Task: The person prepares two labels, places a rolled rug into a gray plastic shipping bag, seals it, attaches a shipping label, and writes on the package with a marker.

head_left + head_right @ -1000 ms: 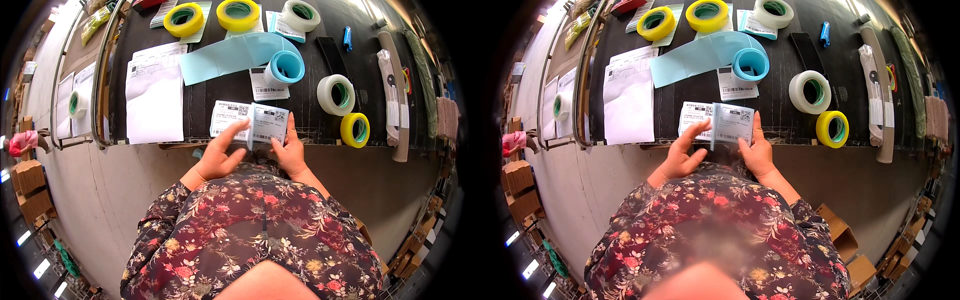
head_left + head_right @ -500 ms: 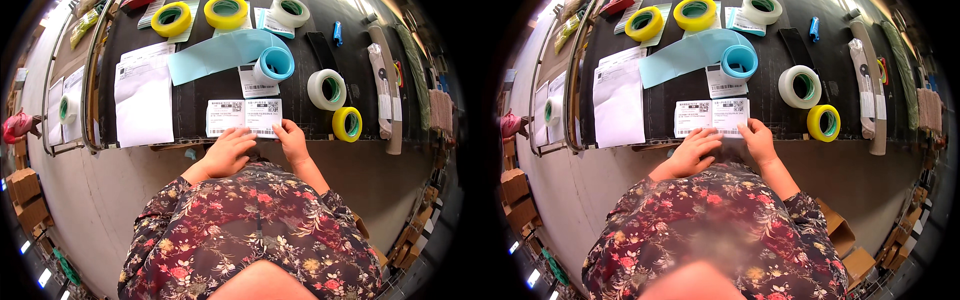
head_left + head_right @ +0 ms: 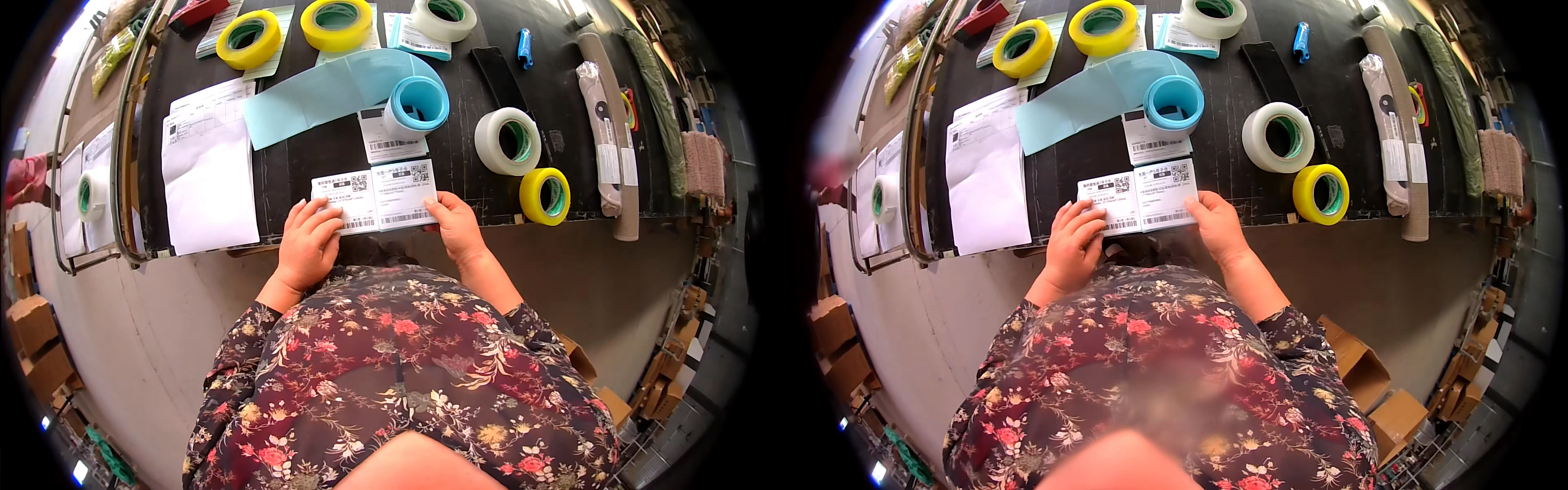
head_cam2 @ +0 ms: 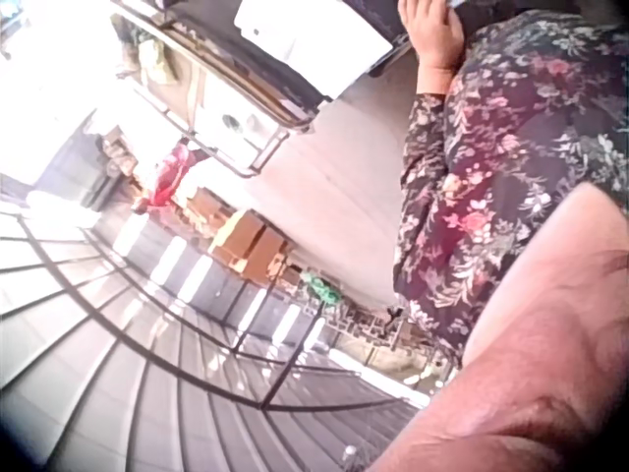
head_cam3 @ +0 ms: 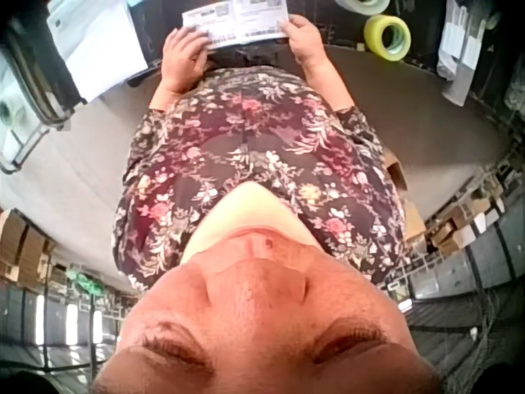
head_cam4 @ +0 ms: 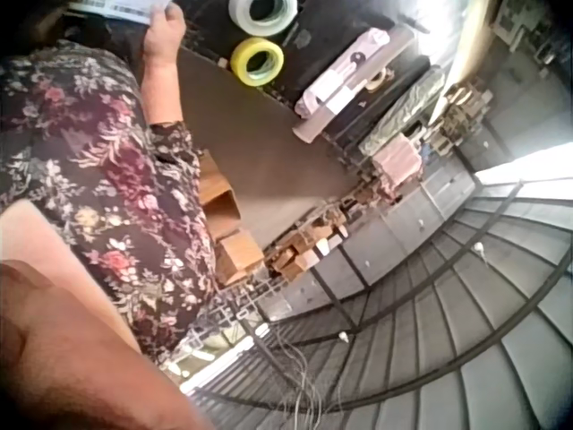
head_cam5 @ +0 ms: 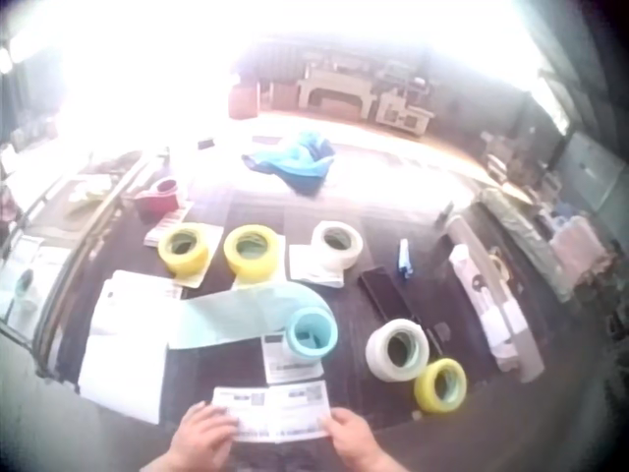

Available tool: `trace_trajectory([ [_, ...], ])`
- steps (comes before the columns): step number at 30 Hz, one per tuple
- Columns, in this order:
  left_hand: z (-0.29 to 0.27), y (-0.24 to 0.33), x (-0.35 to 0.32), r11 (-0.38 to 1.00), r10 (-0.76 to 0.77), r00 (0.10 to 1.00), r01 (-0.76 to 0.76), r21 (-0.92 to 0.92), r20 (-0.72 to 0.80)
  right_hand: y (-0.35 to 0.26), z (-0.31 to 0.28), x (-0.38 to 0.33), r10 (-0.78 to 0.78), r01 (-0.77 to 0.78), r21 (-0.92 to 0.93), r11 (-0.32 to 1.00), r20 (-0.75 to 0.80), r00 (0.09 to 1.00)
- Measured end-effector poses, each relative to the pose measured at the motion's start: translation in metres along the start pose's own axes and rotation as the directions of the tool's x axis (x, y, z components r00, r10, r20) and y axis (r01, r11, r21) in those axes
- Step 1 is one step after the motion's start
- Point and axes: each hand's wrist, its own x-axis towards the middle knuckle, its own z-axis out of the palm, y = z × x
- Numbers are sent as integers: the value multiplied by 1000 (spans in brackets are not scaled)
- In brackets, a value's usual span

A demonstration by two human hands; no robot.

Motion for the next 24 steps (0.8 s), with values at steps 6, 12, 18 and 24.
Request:
trace_trajectory([
  [6, 0, -12, 1, 999, 32, 999, -32, -13, -7, -3, -2, 2, 61, -63, -52, 997, -46, 997],
  [12, 4, -25, 0, 995, 46, 999, -48, -82, -29, -4, -3, 3, 75, -77, -48, 996, -46, 996],
  [18, 1, -25, 0, 975, -52, 996, 36, -220, -66, -6, -2, 4, 72, -74, -60, 995, -38, 997],
  [24, 1, -57, -12, 378, -610, 792, 321, -868, 27, -3, -3, 4, 60, -62, -31, 998, -41, 997],
])
